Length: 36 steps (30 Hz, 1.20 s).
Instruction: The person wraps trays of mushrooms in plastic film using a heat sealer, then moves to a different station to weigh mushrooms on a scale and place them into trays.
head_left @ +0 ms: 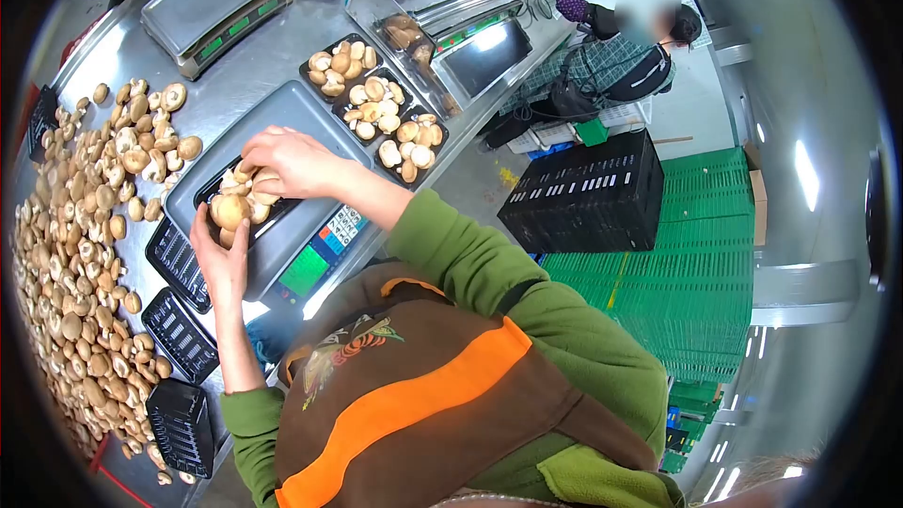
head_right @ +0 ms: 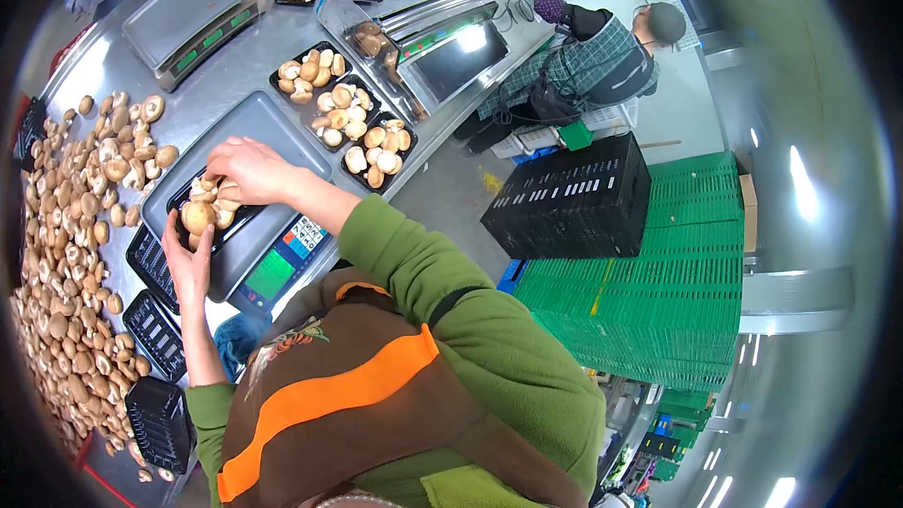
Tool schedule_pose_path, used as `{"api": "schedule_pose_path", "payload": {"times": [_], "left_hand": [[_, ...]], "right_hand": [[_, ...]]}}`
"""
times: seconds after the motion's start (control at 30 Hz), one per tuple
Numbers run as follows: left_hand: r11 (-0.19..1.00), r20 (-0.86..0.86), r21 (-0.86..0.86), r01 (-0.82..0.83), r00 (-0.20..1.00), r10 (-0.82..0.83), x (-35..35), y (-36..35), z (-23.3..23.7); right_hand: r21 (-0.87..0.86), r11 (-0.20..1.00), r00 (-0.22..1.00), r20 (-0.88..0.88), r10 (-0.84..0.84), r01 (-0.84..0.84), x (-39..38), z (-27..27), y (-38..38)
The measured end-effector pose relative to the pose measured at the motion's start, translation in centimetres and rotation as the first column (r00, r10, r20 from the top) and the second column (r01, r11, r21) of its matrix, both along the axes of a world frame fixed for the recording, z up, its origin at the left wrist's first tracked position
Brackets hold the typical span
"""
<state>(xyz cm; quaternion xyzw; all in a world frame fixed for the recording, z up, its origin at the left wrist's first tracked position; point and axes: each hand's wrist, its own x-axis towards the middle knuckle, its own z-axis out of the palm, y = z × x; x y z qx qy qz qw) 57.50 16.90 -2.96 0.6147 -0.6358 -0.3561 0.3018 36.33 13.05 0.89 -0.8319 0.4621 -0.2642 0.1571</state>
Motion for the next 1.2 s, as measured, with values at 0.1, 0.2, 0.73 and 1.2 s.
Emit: {"api": "schedule_pose_path", "payload": {"times": [0.1, 0.2, 0.73, 1.2], "left_hand": [[0.998, -0.020, 0.061, -0.014, 1.000, 0.015, 0.2, -0.3, 0.4], [0.997, -0.061, 0.074, 0.005, 0.998, -0.001, 1.0, -0.8, -0.8], [0.991, -0.104, -0.096, 0.090, 0.990, -0.100, -11.3, -16.9, 2.8], [0.956, -0.425, 0.293, -0.014, 0.894, 0.143, -24.6, -31.3, -12.2]], "right_hand": [[0.051, 0.992, 0.969, 0.213, -0.125, 0.116, -1.4, -0.5, -0.5], [0.340, 0.834, 0.874, 0.065, -0.481, 0.434, -2.4, -2.0, -0.8], [0.524, 0.643, 0.663, 0.185, -0.726, 0.559, -13.4, -2.9, -14.4], [0.549, 0.712, 0.662, 0.339, -0.669, 0.438, -26.6, -20.0, -29.1]]}}
